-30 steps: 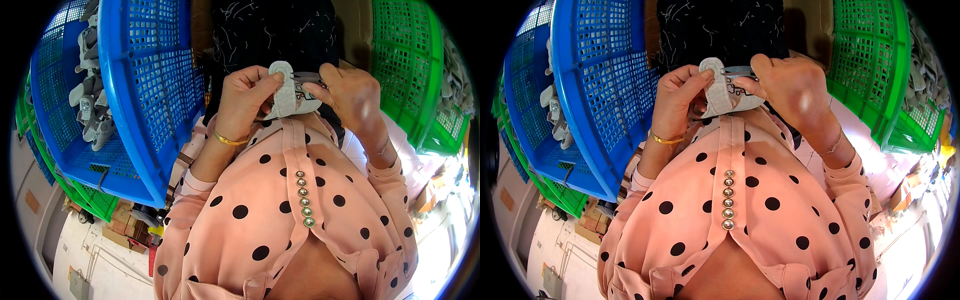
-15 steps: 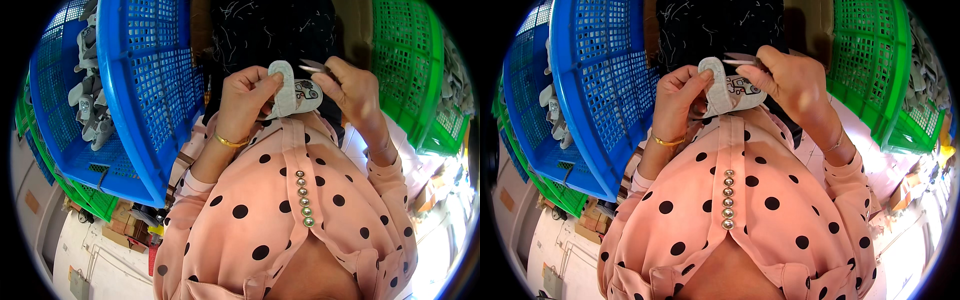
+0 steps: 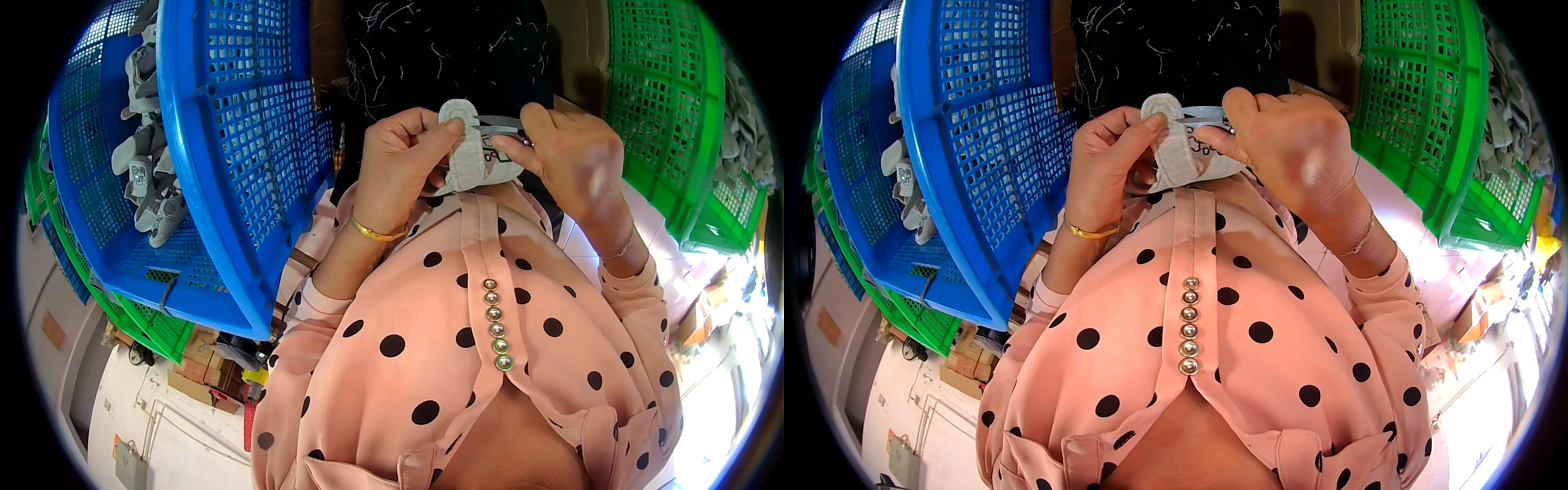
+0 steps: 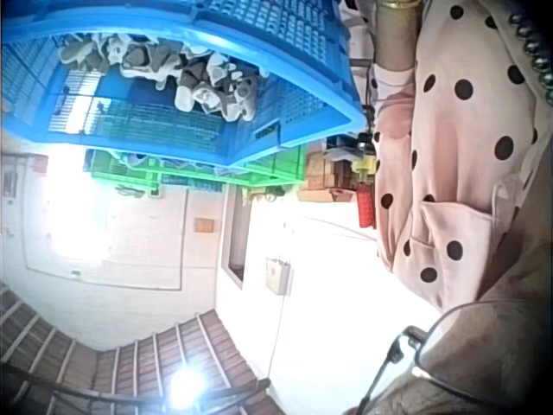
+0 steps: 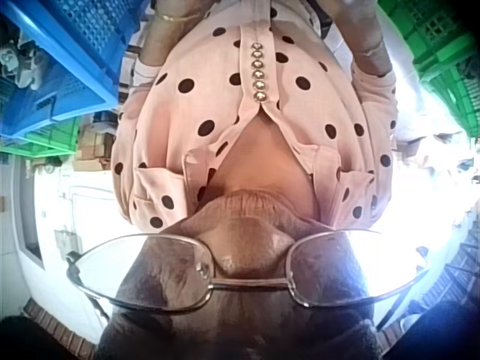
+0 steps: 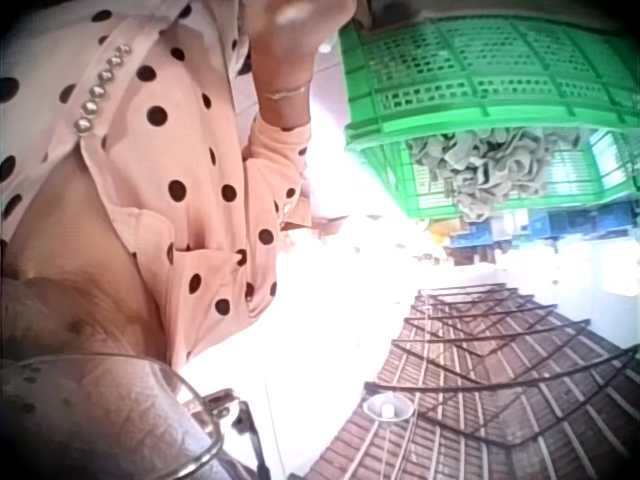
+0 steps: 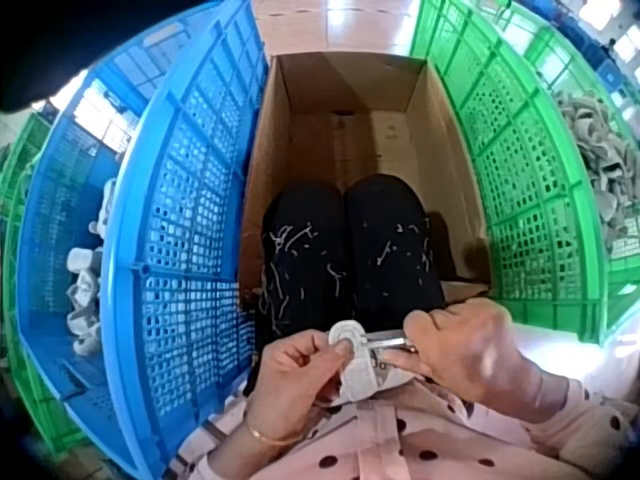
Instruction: The person sits on the floor and uses scissors to trim loose threads and excess fabric from the edges of white slippers. They handle the slippers one at a time, picking them from a blue basket, trimming them, and placing them into a cardboard box.
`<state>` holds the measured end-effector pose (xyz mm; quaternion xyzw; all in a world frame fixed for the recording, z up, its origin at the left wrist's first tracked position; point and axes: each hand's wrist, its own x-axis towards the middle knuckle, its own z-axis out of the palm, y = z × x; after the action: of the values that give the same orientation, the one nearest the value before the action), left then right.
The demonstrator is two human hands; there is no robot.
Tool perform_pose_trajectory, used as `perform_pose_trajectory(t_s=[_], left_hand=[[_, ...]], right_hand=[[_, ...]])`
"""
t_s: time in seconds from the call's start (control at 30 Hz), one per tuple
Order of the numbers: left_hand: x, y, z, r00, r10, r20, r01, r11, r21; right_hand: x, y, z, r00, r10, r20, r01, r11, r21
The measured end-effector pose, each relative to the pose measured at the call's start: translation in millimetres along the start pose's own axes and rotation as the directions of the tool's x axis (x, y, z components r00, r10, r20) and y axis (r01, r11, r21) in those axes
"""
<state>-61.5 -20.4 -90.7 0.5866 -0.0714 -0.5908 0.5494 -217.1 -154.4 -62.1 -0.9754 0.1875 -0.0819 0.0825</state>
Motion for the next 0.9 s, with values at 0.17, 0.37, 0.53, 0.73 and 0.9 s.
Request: perform_pose_trajectory(t_s=[0.17, 0.37, 0.53, 0.73, 0.9], left_hand=[[-1, 1, 1, 1.0, 0.001, 0.004, -0.001, 1.0, 0.003], [0, -1, -1, 0.999, -0.044, 0.028, 0.045, 0.998, -0.043], [4, -1, -3, 0.999, -0.041, 0.029, 0.042, 0.998, -0.049], [2, -2, -2, 0.999, -0.027, 0.019, 0.028, 0.998, -0.06], [3, -3, -5, 0.999, -0.031, 0.042, 0.032, 0.999, -0.025]], right_hand=[[-1, 0, 4, 1.0, 0.007, 0.017, -0.007, 1.0, 0.004], [-6, 18, 37, 0.85, 0.476, 0.228, -0.476, 0.503, 0.721], [-6, 1, 15, 0.948, 0.302, 0.097, -0.314, 0.85, 0.423], [-8, 1, 12, 0.994, 0.114, -0.001, -0.113, 0.99, 0.087], [-4, 1, 14, 0.995, 0.082, -0.056, -0.081, 0.996, 0.02]])
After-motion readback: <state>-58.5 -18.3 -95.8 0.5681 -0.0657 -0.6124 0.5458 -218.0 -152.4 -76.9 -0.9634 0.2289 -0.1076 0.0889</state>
